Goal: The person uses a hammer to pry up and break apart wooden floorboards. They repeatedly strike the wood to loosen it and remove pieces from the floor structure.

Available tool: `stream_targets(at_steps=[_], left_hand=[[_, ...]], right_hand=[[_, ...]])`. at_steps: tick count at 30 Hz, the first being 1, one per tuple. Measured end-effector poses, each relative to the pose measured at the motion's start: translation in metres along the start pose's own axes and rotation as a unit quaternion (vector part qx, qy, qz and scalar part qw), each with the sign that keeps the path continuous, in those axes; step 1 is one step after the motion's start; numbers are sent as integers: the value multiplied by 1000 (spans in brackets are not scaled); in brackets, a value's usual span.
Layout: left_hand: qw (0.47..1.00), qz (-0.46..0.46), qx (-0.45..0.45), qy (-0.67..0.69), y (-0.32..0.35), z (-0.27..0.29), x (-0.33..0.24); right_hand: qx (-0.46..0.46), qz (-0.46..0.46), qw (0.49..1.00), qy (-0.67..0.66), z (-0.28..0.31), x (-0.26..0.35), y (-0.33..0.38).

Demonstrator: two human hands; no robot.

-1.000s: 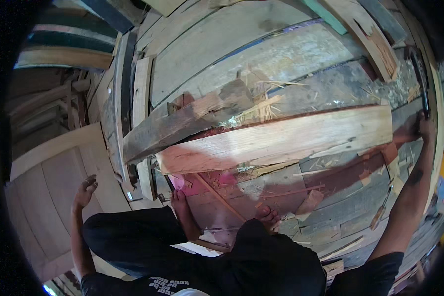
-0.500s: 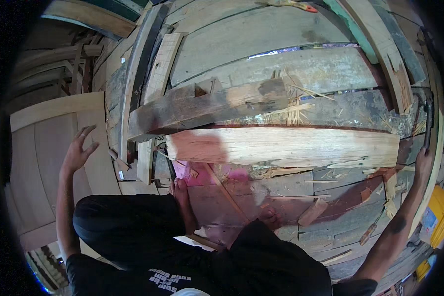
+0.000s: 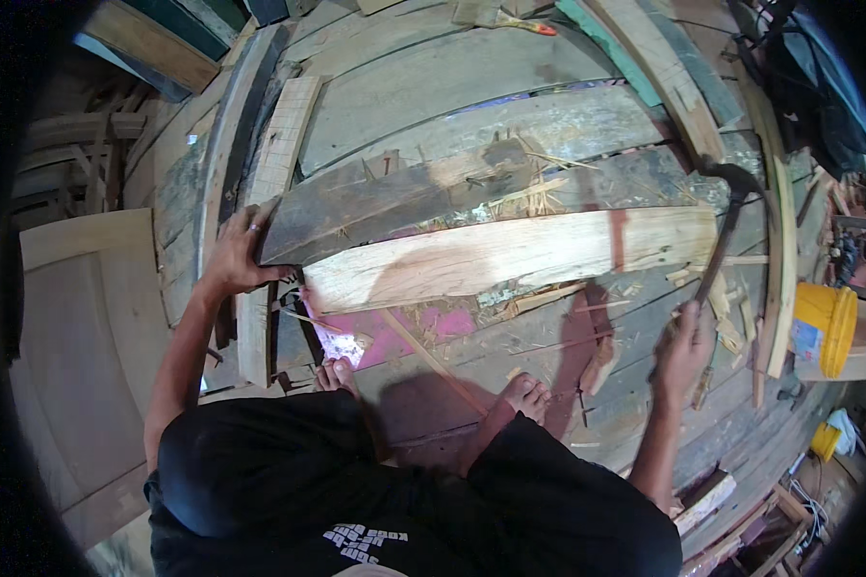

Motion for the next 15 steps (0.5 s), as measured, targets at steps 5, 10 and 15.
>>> stream_targets(at_steps=[5, 10, 15], left_hand=[[981, -6, -181, -73, 51, -6, -33], [965, 4, -242, -103, 79, -18, -59], [973, 1, -227, -45, 84, -3, -60]], right_hand=[[92, 16, 995, 27, -21, -19, 53], [119, -25, 991, 49, -44, -36, 79], [171, -2, 985, 9, -66, -25, 101]])
Point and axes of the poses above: each hand's wrist, its own y-axis away from the middle knuckle, its own z-axis out of the back of the hand, x = y × z, the point moved 3 cm from there along -y, towards the middle knuckle, and after that the axes turned 4 degrees about -z, right-handed, at the moved point
